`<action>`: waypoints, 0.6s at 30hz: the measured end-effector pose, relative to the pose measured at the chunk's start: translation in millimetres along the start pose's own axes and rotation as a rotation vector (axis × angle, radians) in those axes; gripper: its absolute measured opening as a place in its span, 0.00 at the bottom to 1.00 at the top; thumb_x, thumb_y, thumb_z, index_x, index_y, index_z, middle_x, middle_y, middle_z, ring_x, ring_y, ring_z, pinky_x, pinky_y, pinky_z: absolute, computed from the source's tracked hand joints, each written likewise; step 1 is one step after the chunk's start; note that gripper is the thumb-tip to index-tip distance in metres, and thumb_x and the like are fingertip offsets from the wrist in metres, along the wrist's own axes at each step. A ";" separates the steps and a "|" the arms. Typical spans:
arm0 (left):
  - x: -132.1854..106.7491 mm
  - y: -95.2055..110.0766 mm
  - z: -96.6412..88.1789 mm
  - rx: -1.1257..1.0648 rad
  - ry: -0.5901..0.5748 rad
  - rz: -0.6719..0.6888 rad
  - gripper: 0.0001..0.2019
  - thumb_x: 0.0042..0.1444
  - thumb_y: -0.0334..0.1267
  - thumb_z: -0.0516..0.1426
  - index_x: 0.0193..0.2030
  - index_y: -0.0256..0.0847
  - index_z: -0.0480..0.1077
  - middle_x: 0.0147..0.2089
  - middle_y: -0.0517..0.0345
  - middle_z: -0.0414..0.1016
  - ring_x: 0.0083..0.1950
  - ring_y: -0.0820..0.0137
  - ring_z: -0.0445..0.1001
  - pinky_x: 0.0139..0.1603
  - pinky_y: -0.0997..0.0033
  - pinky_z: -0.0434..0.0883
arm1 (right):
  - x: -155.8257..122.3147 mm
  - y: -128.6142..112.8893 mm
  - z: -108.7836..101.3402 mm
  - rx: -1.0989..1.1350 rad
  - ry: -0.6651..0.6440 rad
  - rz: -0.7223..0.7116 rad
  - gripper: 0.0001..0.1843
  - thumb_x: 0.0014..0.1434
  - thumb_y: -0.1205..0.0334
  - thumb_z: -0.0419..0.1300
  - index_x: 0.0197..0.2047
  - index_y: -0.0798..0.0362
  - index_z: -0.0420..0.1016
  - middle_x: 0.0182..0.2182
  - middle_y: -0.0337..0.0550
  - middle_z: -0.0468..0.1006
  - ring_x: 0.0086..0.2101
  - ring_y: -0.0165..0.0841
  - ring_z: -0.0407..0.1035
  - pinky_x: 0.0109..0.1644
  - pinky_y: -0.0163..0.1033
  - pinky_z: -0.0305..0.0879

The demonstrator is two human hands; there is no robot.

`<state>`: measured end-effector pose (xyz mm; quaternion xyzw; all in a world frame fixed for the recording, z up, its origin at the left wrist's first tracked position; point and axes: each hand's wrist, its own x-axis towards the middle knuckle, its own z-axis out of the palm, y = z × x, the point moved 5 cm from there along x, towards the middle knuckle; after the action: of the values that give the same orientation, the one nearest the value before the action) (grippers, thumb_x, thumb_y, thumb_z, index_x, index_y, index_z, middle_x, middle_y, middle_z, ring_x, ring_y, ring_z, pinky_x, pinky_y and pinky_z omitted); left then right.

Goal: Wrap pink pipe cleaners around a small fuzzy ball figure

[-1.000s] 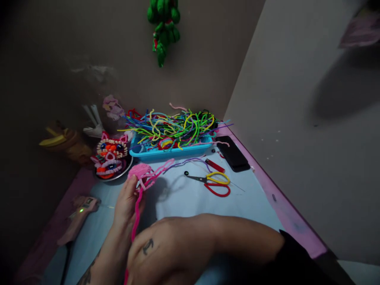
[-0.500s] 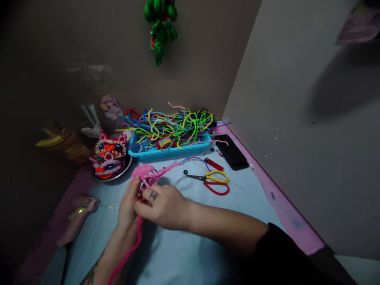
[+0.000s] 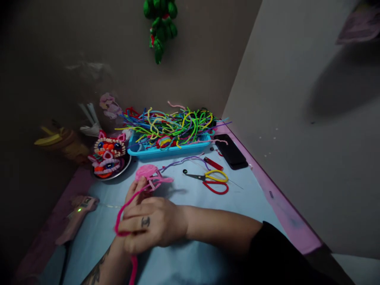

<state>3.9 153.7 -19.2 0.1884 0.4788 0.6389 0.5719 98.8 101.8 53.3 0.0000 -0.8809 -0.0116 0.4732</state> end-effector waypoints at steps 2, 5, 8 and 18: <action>3.0 -2.3 -1.1 -0.027 0.034 0.009 0.17 0.39 0.47 0.71 0.28 0.37 0.73 0.24 0.61 0.75 0.24 0.74 0.72 0.27 0.75 0.68 | 4.2 -8.2 -0.1 0.104 -0.073 -0.098 0.09 0.60 0.61 0.60 0.28 0.44 0.78 0.42 0.30 0.82 0.51 0.30 0.70 0.54 0.37 0.67; 4.4 -1.2 -0.5 -0.095 0.049 0.081 0.16 0.41 0.46 0.70 0.31 0.38 0.75 0.29 0.59 0.78 0.29 0.73 0.75 0.33 0.74 0.70 | 4.7 -15.0 -4.7 0.197 -0.174 -0.175 0.10 0.61 0.61 0.57 0.33 0.41 0.79 0.43 0.26 0.82 0.52 0.28 0.70 0.59 0.34 0.64; 3.2 -0.7 -0.1 -0.136 0.026 0.061 0.12 0.45 0.45 0.68 0.32 0.39 0.75 0.30 0.58 0.78 0.31 0.71 0.76 0.35 0.73 0.71 | -0.9 -0.7 -11.4 0.132 -0.157 0.007 0.13 0.62 0.65 0.52 0.40 0.48 0.78 0.39 0.36 0.82 0.42 0.28 0.73 0.46 0.34 0.69; -5.1 -4.1 3.8 -0.127 0.022 0.024 0.14 0.40 0.41 0.70 0.29 0.38 0.72 0.24 0.64 0.73 0.23 0.77 0.69 0.24 0.78 0.67 | -12.4 33.3 -0.5 -0.434 -0.172 0.400 0.10 0.64 0.69 0.52 0.43 0.56 0.74 0.31 0.44 0.78 0.30 0.34 0.68 0.33 0.39 0.64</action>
<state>10.5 150.1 -19.3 0.1508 0.4412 0.6768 0.5696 106.4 135.2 44.0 -0.2755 -0.8771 -0.1059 0.3789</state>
